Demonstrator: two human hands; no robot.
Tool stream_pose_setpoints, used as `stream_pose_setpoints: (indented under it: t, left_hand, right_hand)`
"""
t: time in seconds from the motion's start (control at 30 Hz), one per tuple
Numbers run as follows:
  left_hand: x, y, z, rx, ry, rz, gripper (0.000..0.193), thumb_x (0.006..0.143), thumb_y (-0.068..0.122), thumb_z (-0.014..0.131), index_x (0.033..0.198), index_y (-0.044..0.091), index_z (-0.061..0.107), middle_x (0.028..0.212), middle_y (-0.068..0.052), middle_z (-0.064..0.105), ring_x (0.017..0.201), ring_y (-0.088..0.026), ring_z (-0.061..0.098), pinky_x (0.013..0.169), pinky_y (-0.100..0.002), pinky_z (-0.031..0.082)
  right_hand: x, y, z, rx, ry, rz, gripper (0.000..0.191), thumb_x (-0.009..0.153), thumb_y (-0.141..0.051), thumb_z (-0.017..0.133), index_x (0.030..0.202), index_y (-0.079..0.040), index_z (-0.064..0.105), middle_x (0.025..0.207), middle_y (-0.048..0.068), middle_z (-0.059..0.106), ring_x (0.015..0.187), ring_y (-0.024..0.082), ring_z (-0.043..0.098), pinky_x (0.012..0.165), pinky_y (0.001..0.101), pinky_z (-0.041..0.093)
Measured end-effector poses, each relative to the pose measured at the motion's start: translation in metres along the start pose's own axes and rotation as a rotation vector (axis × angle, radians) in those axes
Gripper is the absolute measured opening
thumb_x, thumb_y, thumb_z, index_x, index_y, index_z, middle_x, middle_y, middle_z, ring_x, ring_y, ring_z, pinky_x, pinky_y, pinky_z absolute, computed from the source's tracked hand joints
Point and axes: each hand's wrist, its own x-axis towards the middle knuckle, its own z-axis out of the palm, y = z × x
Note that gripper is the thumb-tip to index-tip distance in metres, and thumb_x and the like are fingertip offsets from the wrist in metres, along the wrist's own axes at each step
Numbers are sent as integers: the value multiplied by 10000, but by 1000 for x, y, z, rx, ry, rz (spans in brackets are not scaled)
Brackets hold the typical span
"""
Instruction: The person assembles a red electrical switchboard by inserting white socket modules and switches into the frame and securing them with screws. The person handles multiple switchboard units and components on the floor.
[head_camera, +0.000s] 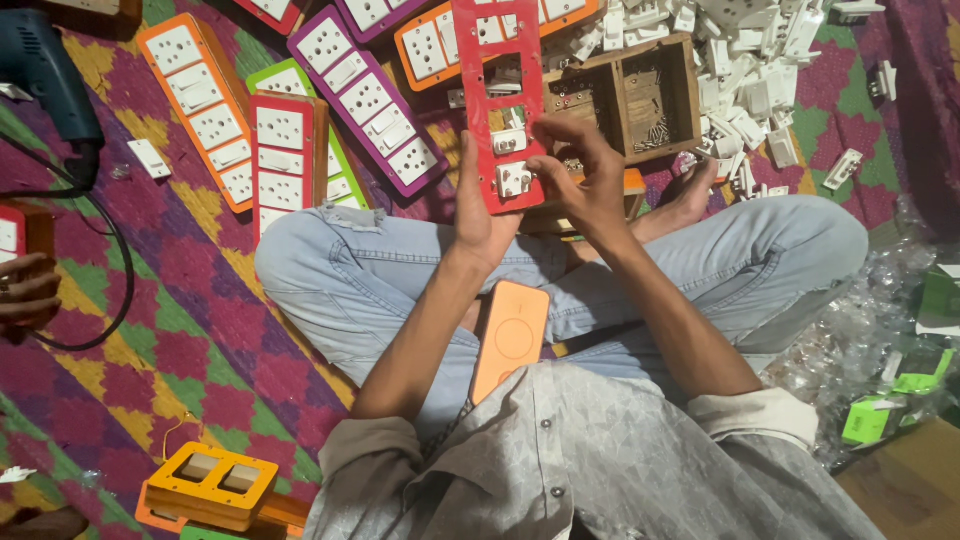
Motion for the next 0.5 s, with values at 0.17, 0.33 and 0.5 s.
stream_pose_setpoints:
  t: [0.17,0.33,0.5]
  left_hand:
    - [-1,-1,-2,-20,-17,-10,641,1085,583,453,1472,73,492,1338,-96,611,1231,-206,606,1093,-438,491]
    - [-1,-3,-6,-3,-18,2,638,1069,582,455,1460,80,497,1331,-90,621,1226,-202,609,1091,-427,489]
    - [0,-4,-8,-29,-9,1,636,1084,581,451,1468,76,494,1337,-92,614,1235,-208,607,1102,-435,489]
  right_hand:
    - [-1,-2,0,-33,-8,-28,280,933,21,792,1205,13,728,1167,95,728,925,102,645,828,247,550]
    - [-3,4,4,89,28,-3,195,966,7,791,1116,-8,668,1172,76,740,944,89,671,837,239,562]
    - [-3,4,3,5,1,-48,300,950,34,780,1237,19,692,1184,105,713,966,114,664,824,260,563]
